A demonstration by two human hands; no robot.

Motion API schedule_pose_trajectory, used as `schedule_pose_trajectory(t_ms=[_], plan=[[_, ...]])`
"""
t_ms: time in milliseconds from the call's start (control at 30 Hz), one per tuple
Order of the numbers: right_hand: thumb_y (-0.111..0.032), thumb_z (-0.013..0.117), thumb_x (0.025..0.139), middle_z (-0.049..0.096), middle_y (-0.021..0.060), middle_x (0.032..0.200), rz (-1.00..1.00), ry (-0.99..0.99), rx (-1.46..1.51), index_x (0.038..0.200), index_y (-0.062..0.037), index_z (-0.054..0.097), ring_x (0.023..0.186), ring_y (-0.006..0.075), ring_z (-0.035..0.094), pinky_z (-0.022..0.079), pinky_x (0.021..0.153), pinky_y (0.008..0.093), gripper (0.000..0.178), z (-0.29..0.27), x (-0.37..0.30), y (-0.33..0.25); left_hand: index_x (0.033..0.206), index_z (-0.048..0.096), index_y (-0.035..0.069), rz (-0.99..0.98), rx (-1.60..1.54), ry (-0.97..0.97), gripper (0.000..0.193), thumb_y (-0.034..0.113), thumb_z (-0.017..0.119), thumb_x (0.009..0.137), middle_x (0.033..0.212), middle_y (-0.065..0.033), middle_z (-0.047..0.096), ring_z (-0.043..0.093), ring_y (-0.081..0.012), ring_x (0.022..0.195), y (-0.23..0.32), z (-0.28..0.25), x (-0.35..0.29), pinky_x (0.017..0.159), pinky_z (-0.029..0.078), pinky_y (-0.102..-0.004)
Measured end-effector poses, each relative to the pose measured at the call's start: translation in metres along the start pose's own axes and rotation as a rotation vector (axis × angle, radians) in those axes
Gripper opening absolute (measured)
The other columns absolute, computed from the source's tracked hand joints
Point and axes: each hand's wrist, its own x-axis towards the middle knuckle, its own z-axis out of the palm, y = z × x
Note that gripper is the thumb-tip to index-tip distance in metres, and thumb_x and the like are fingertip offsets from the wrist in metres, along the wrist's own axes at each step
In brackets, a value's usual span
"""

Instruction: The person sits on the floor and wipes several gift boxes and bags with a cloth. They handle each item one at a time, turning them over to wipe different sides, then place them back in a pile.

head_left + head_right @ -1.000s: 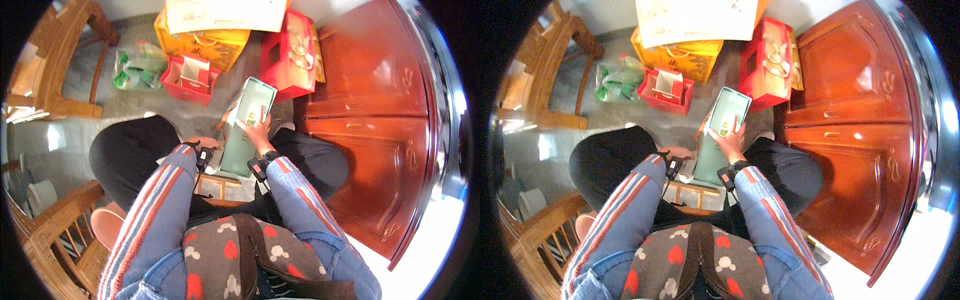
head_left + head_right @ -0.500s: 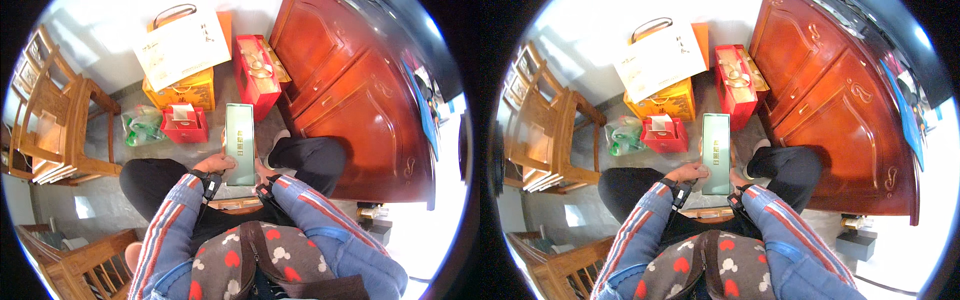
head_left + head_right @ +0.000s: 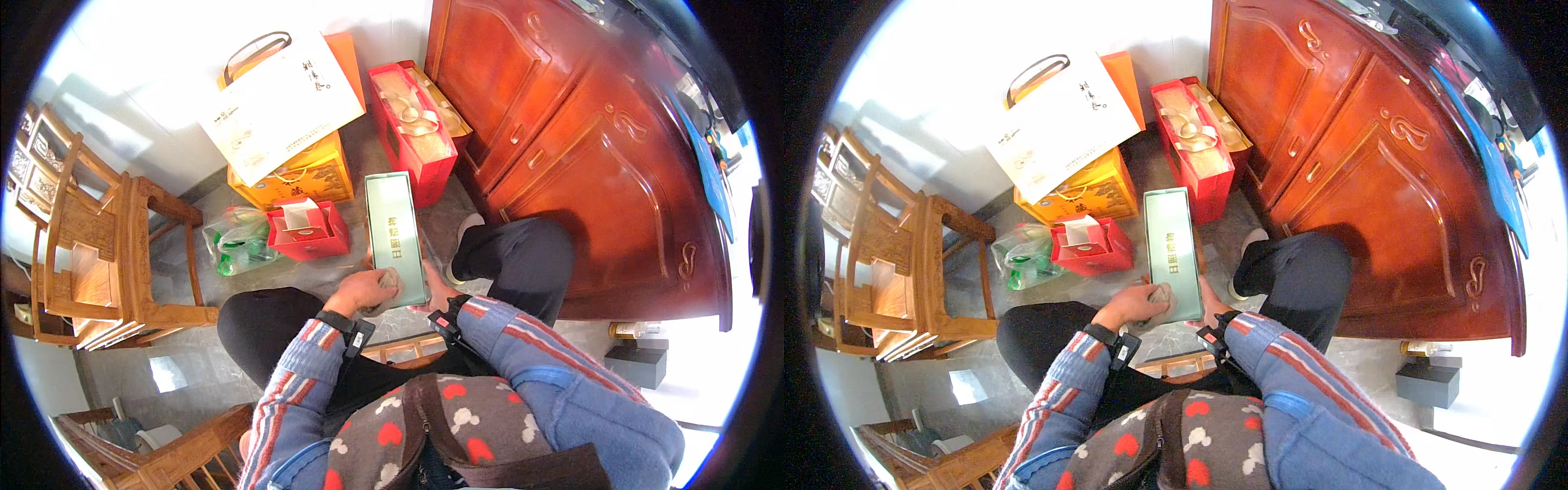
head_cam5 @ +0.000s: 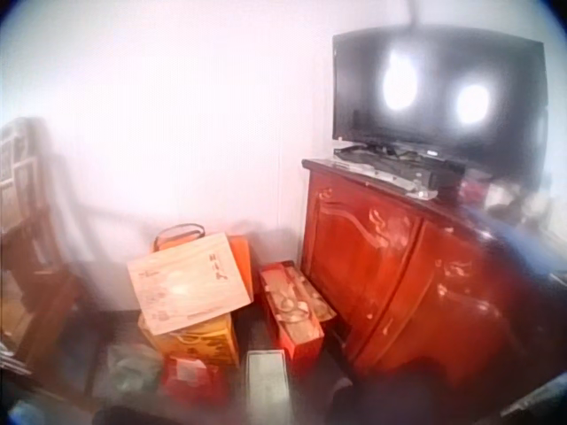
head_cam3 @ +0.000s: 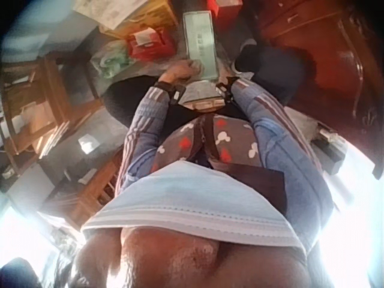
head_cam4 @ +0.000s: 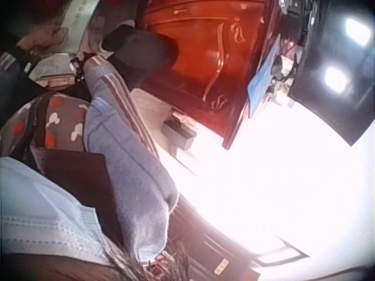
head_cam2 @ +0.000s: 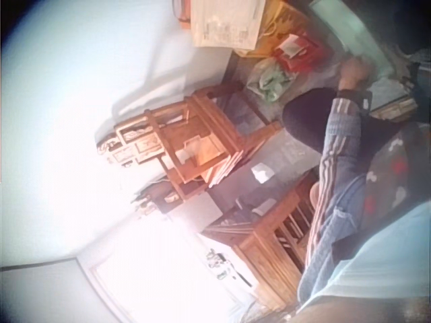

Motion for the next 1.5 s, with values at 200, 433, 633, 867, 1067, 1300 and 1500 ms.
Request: schedule_pose_trajectory(t_ms=[200,433,633,867,1067,1300,1500], plan=[[-0.064,0.057,0.093,0.054,0.0111,0.137,-0.157,-0.021,0.268,0.143,-0.0127,0.047,0.123,0.0330,0.057,0.051,0.100,0.0526,0.072,0.002,0.037,-0.017,0.131,0.066,0.012,0.019,-0.033,0.081,0.065,0.060,0.063,0.088,0.116,-0.0220,0.072,0.067,-0.0415,0.109,0.010,-0.006,-0.012,0.095,0.053,-0.0473],[-0.048,0.067,0.095,0.054,0.0195,0.131,-0.506,0.024,0.584,0.139,0.0002,0.039,0.117,0.0367,0.058,0.055,0.102,0.0491,0.072,0.004,0.109,-0.037,0.128,0.064,0.013,0.048,-0.012,0.091,0.058,0.056,0.062,0.090,0.112,-0.0224,0.072,0.067,-0.0431,0.106,0.014,-0.013,-0.024,0.090,0.053,-0.0505],[-0.049,0.066,0.096,0.058,0.0161,0.122,-0.282,-0.046,0.772,0.132,-0.0008,0.050,0.111,0.0344,0.060,0.054,0.100,0.0505,0.062,0.020,0.147,-0.056,0.122,0.063,0.010,0.116,-0.015,0.087,0.053,0.052,0.062,0.091,0.106,-0.0248,0.071,0.067,-0.0455,0.101,0.020,-0.018,-0.022,0.086,0.053,-0.0534],[-0.053,0.066,0.096,0.050,0.0181,0.130,-0.347,-0.101,0.771,0.134,0.0017,0.050,0.122,0.0373,0.053,0.046,0.110,0.0570,0.068,0.047,0.135,-0.081,0.124,0.058,0.009,0.156,-0.016,0.095,0.051,0.048,0.062,0.092,0.101,-0.0256,0.068,0.067,-0.0467,0.097,0.028,-0.016,-0.024,0.084,0.053,-0.0540],[-0.061,0.069,0.090,0.026,0.0319,0.153,-0.413,-0.212,0.834,0.152,0.0118,0.012,0.142,0.0426,0.038,0.038,0.119,0.0575,0.111,0.070,0.182,-0.130,0.126,0.059,0.009,0.142,-0.050,0.045,0.052,0.048,0.064,0.091,0.099,-0.0259,0.068,0.068,-0.0462,0.092,0.015,-0.015,-0.008,0.080,0.055,-0.0529],[-0.061,0.067,0.090,0.023,0.0285,0.158,-0.380,-0.286,0.887,0.160,0.0038,-0.007,0.142,0.0420,0.039,0.035,0.121,0.0541,0.120,0.082,0.193,-0.183,0.127,0.060,0.009,0.128,-0.046,0.024,0.054,0.047,0.065,0.089,0.103,-0.0269,0.069,0.069,-0.0458,0.090,0.024,-0.010,-0.014,0.077,0.057,-0.0527],[-0.033,0.070,0.093,0.046,0.0193,0.147,-0.527,-0.148,0.502,0.150,-0.0042,0.038,0.121,0.0327,0.060,0.050,0.102,0.0488,0.071,0.067,0.204,-0.211,0.133,0.056,0.008,0.169,-0.034,-0.033,0.058,0.049,0.063,0.092,0.108,-0.0283,0.068,0.069,-0.0453,0.091,0.030,-0.010,-0.011,0.077,0.056,-0.0535]])
